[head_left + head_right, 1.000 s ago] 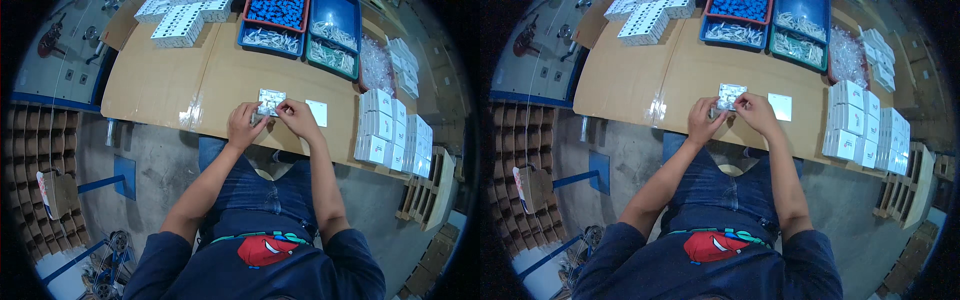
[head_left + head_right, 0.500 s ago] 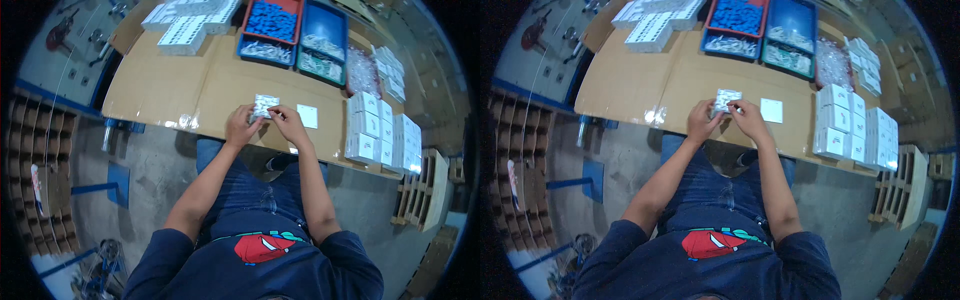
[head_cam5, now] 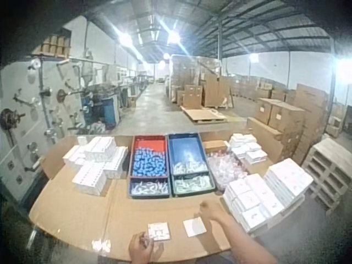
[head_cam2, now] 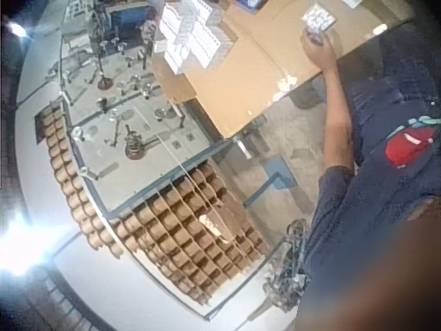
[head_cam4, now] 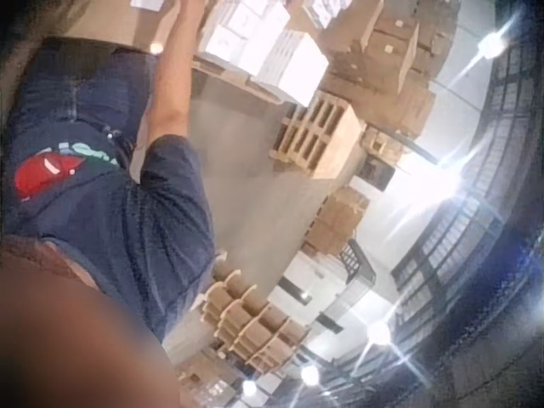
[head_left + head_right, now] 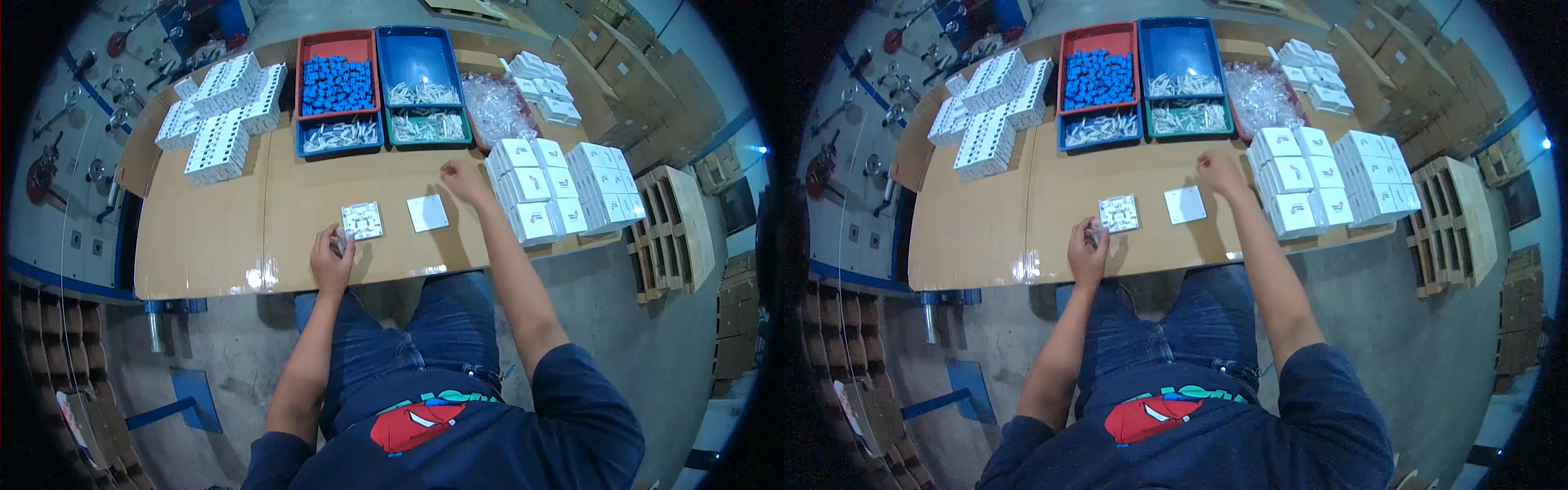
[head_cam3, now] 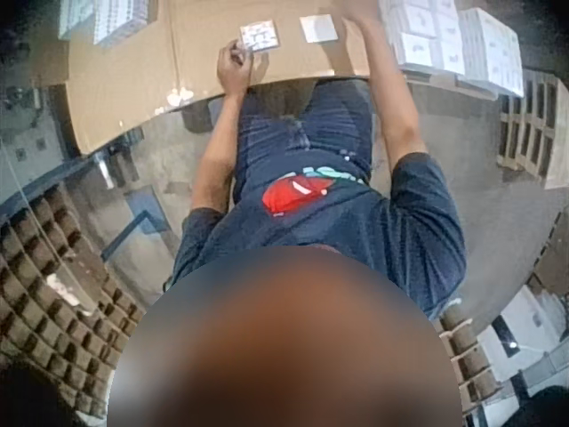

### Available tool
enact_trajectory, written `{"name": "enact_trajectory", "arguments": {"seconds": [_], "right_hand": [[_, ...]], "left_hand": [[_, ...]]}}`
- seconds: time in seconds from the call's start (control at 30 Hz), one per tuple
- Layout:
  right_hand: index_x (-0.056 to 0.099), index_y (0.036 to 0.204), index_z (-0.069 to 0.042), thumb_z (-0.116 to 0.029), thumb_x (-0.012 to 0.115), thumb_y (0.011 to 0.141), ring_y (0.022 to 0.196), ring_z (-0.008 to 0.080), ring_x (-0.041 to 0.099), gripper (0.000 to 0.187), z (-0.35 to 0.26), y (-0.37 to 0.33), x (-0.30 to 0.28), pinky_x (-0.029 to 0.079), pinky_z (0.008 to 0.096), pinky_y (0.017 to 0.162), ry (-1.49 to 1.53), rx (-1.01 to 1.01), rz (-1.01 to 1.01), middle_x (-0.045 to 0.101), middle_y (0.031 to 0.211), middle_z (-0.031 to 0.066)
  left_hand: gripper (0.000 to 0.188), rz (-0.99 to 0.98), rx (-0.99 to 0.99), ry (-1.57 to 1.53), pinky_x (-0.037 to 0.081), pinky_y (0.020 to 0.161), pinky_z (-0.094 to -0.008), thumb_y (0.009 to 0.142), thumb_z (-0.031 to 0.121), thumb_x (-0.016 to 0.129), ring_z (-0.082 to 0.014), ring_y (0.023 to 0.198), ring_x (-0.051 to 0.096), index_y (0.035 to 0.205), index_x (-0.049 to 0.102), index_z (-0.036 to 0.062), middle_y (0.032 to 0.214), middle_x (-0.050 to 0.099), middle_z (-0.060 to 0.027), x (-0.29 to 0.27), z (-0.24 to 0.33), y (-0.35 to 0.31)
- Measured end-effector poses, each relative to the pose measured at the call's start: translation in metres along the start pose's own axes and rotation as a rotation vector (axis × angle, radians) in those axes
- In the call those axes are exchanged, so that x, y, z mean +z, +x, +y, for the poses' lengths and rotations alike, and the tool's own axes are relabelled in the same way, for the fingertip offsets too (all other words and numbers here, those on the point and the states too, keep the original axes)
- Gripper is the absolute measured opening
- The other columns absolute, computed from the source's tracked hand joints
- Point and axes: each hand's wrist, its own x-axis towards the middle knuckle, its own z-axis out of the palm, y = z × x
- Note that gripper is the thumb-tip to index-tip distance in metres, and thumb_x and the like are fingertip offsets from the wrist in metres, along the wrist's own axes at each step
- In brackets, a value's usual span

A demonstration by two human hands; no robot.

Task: Packing electronic or mechanical components into a white box with a printed label.

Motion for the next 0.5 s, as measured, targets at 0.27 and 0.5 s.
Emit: {"name": "enact_trajectory", "arguments": {"seconds": [0.27,0.5], "right_hand": [[0.070,0.110,0.004,-0.001,0.057,0.085,0.107,0.0456,0.067,0.029,0.046,0.128,0.001,0.053,0.0515,0.094,-0.147,-0.027,0.298,0.068,0.111,0.0318],[0.065,0.109,0.004,0.004,0.058,0.084,0.103,0.0493,0.061,0.026,0.055,0.153,0.041,0.051,0.0541,0.091,-0.266,-0.107,0.319,0.060,0.109,0.0309]], "left_hand": [[0.035,-0.025,0.029,0.044,0.052,0.075,-0.0385,0.084,0.016,0.080,-0.0258,0.080,0.063,0.115,0.068,0.0042,0.096,0.066,-0.0100,0.000,0.001,0.000],[0.037,-0.048,0.025,0.020,0.052,0.076,-0.0394,0.082,0.014,0.081,-0.0267,0.082,0.065,0.115,0.067,0.0041,0.098,0.067,-0.0111,0.003,-0.007,0.000]]}}
